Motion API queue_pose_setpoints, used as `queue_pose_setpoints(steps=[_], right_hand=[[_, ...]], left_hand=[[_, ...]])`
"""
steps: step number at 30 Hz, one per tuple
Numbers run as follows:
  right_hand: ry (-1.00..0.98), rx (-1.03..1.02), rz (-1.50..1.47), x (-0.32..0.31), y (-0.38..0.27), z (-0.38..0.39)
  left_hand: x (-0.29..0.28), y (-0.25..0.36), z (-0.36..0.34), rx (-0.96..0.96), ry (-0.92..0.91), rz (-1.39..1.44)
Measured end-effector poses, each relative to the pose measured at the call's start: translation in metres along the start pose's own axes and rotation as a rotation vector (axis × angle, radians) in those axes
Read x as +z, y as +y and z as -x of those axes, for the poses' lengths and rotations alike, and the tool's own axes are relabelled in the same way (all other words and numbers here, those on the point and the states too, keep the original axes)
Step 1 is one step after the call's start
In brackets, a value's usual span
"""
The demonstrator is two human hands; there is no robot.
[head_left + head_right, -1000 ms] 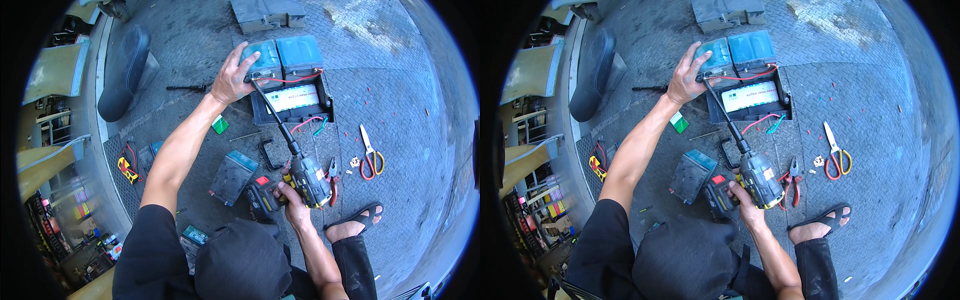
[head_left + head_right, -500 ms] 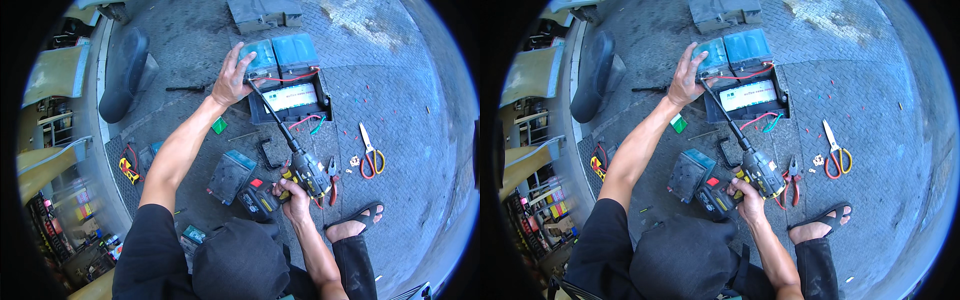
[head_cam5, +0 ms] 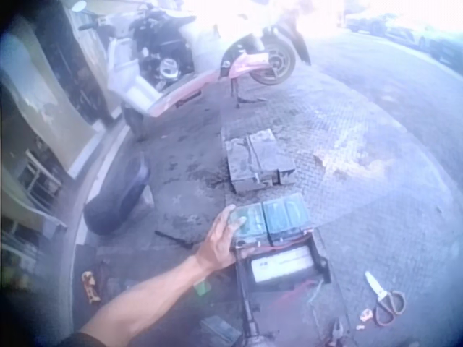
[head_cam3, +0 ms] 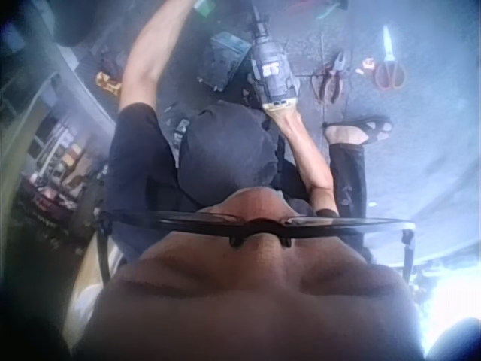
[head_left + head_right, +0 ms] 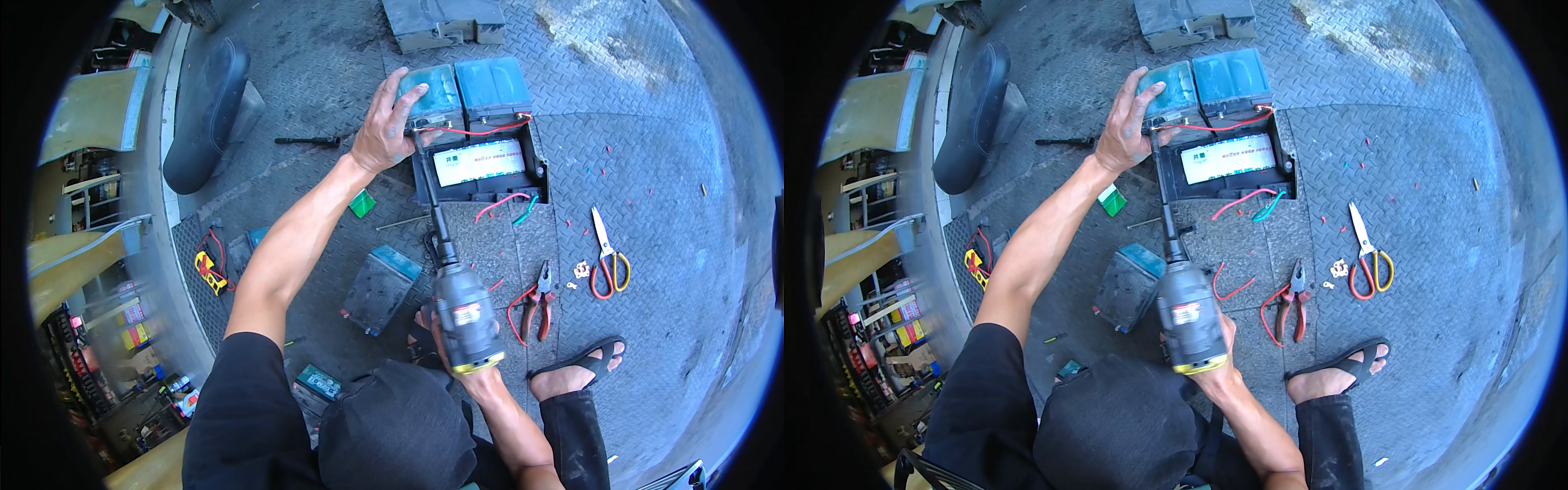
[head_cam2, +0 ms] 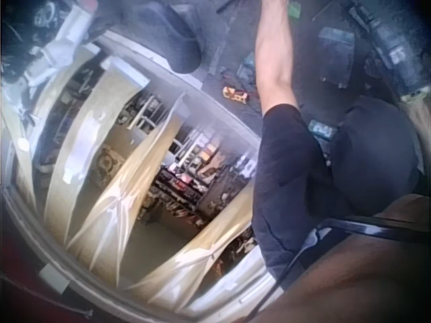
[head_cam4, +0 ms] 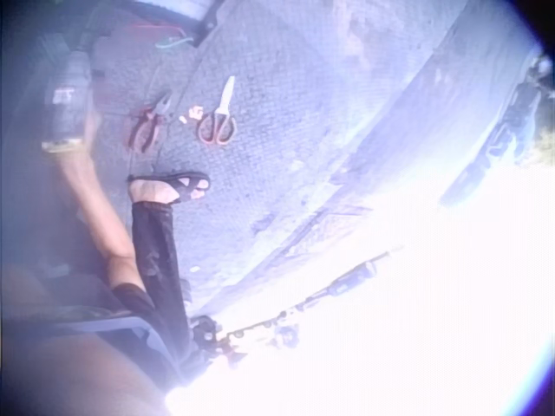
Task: The person cuts red wires to length, strips the ends, and crimps ring terminals onto them using pliers. They then connect the wires to battery terminals and tighten the connections with a power drill.
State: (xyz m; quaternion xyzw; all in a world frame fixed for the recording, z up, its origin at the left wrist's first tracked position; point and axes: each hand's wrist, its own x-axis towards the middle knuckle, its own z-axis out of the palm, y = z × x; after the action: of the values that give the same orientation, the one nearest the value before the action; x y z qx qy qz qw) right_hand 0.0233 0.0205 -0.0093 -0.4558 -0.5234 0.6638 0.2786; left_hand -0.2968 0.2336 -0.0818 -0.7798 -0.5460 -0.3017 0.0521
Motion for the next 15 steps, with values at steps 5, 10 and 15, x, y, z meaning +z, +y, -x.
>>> queue_pose_setpoints(steps=[5,10,15], right_hand=[[-0.036,-0.261,0.605,-0.034,-0.039,-0.020],[-0.241,-0.298,1.143,-0.063,-0.053,-0.039],[-0.283,-0.248,1.243,-0.052,-0.032,-0.045]], left_hand=[[0.001,-0.004,0.001,0.003,0.008,0.032],[0.001,-0.006,0.003,0.005,-0.003,0.025],[0.000,-0.004,0.002,-0.003,0.011,0.022]])
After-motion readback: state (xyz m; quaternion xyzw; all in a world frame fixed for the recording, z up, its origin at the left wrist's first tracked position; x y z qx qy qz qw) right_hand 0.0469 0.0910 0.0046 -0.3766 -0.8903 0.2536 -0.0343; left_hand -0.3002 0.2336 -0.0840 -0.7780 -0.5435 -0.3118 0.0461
